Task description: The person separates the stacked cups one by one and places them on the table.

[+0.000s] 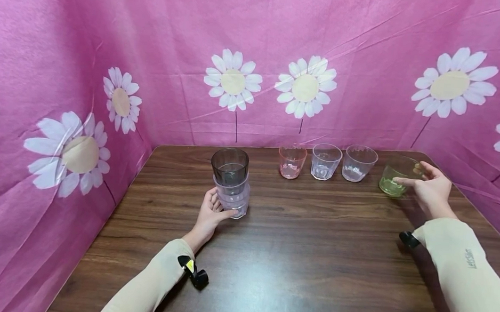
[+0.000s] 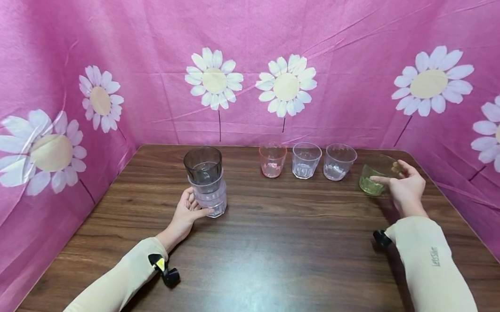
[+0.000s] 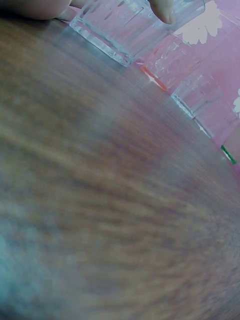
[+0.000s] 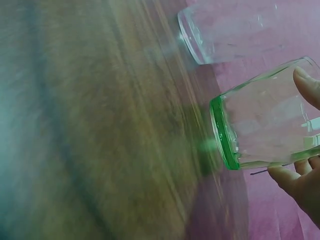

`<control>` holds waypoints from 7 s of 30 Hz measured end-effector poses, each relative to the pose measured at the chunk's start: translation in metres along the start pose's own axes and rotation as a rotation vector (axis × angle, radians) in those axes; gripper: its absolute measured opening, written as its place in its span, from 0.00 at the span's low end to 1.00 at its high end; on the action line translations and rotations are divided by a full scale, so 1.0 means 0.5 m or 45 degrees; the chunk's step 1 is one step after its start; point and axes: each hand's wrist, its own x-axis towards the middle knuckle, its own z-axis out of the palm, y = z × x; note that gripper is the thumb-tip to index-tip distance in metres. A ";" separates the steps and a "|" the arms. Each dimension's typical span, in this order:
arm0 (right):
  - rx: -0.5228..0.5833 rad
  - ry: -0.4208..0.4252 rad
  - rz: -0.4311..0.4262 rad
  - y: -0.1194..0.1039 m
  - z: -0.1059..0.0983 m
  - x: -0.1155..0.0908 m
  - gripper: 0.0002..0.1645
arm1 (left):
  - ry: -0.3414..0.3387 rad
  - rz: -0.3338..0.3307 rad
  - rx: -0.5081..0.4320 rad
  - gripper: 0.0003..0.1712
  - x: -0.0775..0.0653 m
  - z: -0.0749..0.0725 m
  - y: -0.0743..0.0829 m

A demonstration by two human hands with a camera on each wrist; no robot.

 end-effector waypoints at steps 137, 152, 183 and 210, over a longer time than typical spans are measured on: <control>0.168 -1.105 -0.528 -0.106 0.619 -0.357 0.56 | -0.003 -0.015 -0.006 0.48 -0.001 -0.001 0.003; -0.025 -1.134 -0.481 -0.112 0.623 -0.343 0.48 | 0.005 -0.016 -0.001 0.47 0.000 -0.001 0.001; 0.312 -1.035 -0.430 -0.177 0.596 -0.332 0.50 | 0.012 0.001 0.013 0.47 0.001 0.002 0.001; 0.285 -0.888 -0.303 -0.126 0.462 -0.269 0.49 | 0.027 -0.001 0.014 0.47 0.001 0.003 0.001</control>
